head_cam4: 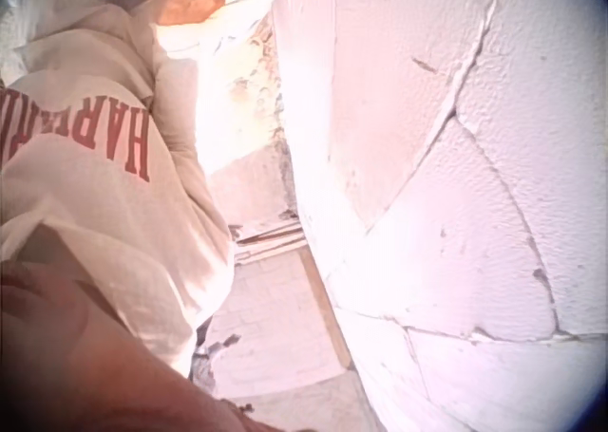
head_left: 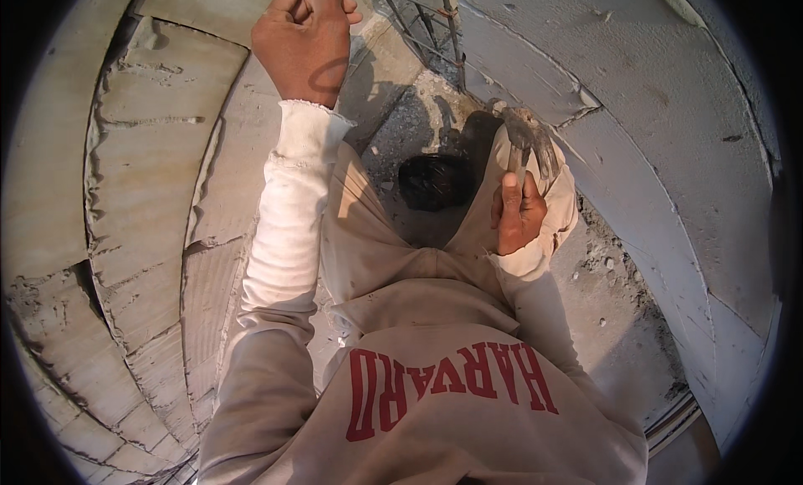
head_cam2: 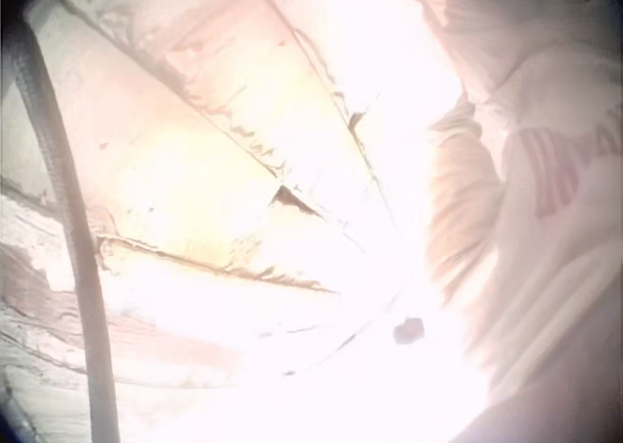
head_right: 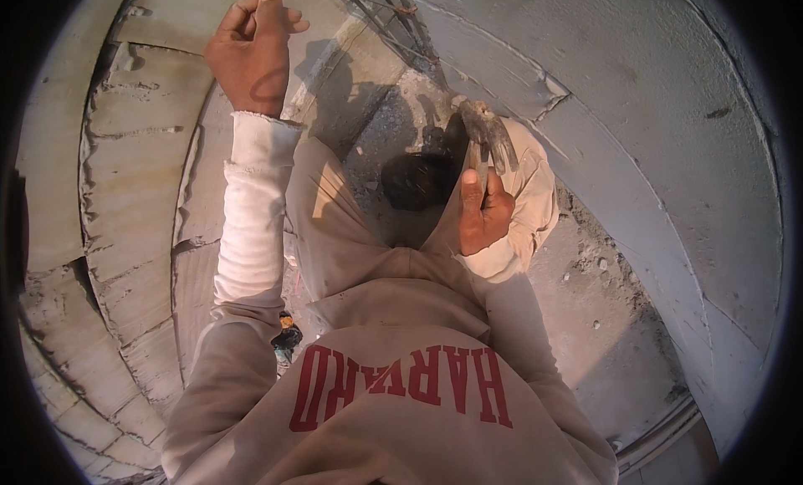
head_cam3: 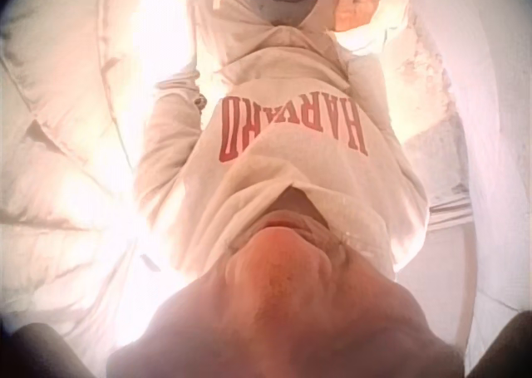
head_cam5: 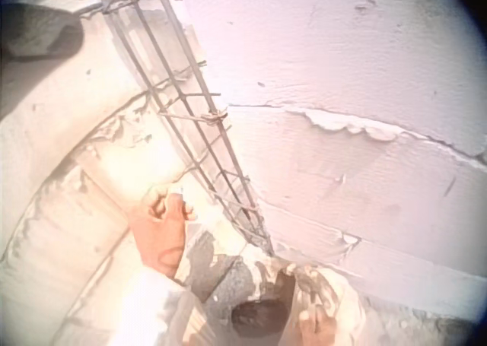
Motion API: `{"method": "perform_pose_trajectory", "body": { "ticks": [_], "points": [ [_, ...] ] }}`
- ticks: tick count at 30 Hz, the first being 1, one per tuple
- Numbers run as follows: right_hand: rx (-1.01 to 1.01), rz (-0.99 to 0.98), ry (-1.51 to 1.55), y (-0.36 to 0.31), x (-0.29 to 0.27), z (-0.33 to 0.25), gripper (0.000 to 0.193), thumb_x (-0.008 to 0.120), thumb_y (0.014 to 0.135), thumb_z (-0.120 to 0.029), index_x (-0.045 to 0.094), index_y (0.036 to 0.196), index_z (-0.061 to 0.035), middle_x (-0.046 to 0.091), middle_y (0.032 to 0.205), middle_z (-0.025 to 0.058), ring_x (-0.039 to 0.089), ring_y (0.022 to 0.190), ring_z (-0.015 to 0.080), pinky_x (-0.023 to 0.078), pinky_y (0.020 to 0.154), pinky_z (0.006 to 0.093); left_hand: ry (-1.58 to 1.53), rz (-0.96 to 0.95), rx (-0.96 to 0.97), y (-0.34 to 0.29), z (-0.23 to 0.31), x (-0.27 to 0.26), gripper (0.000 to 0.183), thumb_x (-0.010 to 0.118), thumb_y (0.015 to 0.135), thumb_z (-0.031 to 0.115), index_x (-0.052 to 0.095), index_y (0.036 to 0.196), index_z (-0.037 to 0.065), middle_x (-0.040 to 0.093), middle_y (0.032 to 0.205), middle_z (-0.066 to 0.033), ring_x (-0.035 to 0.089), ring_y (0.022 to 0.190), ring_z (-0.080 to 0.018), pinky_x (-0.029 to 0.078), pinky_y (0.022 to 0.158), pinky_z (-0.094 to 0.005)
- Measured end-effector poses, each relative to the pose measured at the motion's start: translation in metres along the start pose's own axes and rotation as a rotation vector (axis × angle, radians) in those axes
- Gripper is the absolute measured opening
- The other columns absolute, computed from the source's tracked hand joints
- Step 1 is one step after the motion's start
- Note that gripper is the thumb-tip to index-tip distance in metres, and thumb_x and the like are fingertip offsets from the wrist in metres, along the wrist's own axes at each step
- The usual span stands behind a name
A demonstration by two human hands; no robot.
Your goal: The person secures a vertical rebar cage to a concrete wall using a hammer and nails. They repeatedly hammer nails into the wall at various points along the rebar to hold it in place.
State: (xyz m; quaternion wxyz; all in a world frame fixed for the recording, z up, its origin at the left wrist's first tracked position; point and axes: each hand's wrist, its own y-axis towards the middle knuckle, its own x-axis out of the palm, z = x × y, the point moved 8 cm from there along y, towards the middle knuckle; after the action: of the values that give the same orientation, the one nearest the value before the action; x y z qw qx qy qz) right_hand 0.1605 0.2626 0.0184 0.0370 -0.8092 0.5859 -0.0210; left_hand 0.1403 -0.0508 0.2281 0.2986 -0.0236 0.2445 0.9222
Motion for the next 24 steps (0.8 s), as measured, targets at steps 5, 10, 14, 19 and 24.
{"method": "perform_pose_trajectory", "body": {
  "ticks": [5,10,14,19,24],
  "points": [
    [-0.006,0.039,0.022,-0.013,-0.031,0.002,0.042,0.053,0.110,-0.043,0.062,0.100,-0.0035,0.043,0.054,-0.0021,0.038,0.045,0.0063,0.026,0.045,0.0251,0.764,-1.154,-0.064,-0.231,-0.236,0.053,0.017,0.067,0.091,0.020,0.077,0.084,0.008,0.077,0.083,-0.0142,0.075,0.082,-0.0330,0.060,0.079,-0.0434],
    [0.133,0.118,0.119,-0.011,-0.032,0.005,0.042,0.057,0.109,-0.039,0.055,0.085,-0.0047,0.042,0.057,-0.0046,0.035,0.052,0.0046,0.025,0.049,0.0275,0.735,-0.788,-0.626,-0.305,-0.327,0.067,0.022,0.073,0.085,0.019,0.080,0.103,0.008,0.076,0.109,-0.0221,0.075,0.101,-0.0402,0.060,0.091,-0.0451],
    [0.034,0.121,0.028,-0.011,-0.040,0.028,0.041,0.056,0.109,-0.042,0.064,0.101,-0.0028,0.046,0.057,-0.0020,0.041,0.046,0.0066,0.029,0.044,0.0251,0.964,-0.596,-0.930,-0.322,-0.329,0.052,0.032,0.077,0.087,0.027,0.077,0.104,0.000,0.075,0.112,-0.0255,0.072,0.108,-0.0454,0.059,0.096,-0.0486],
    [0.078,0.089,-0.032,-0.011,-0.041,0.014,0.040,0.057,0.109,-0.041,0.061,0.094,-0.0034,0.045,0.057,-0.0019,0.040,0.049,0.0070,0.029,0.047,0.0267,0.883,-0.645,-0.872,-0.342,-0.351,0.043,0.031,0.072,0.090,0.033,0.078,0.104,0.006,0.076,0.111,-0.0226,0.072,0.107,-0.0443,0.058,0.095,-0.0510],
    [0.123,0.101,0.004,-0.013,-0.042,0.008,0.041,0.057,0.109,-0.037,0.054,0.085,-0.0036,0.044,0.059,-0.0027,0.037,0.056,0.0059,0.027,0.051,0.0284,0.920,-0.544,-0.880,-0.333,-0.350,0.045,0.027,0.071,0.091,0.034,0.079,0.111,0.017,0.076,0.115,-0.0178,0.072,0.110,-0.0395,0.057,0.097,-0.0505]
  ]
}}
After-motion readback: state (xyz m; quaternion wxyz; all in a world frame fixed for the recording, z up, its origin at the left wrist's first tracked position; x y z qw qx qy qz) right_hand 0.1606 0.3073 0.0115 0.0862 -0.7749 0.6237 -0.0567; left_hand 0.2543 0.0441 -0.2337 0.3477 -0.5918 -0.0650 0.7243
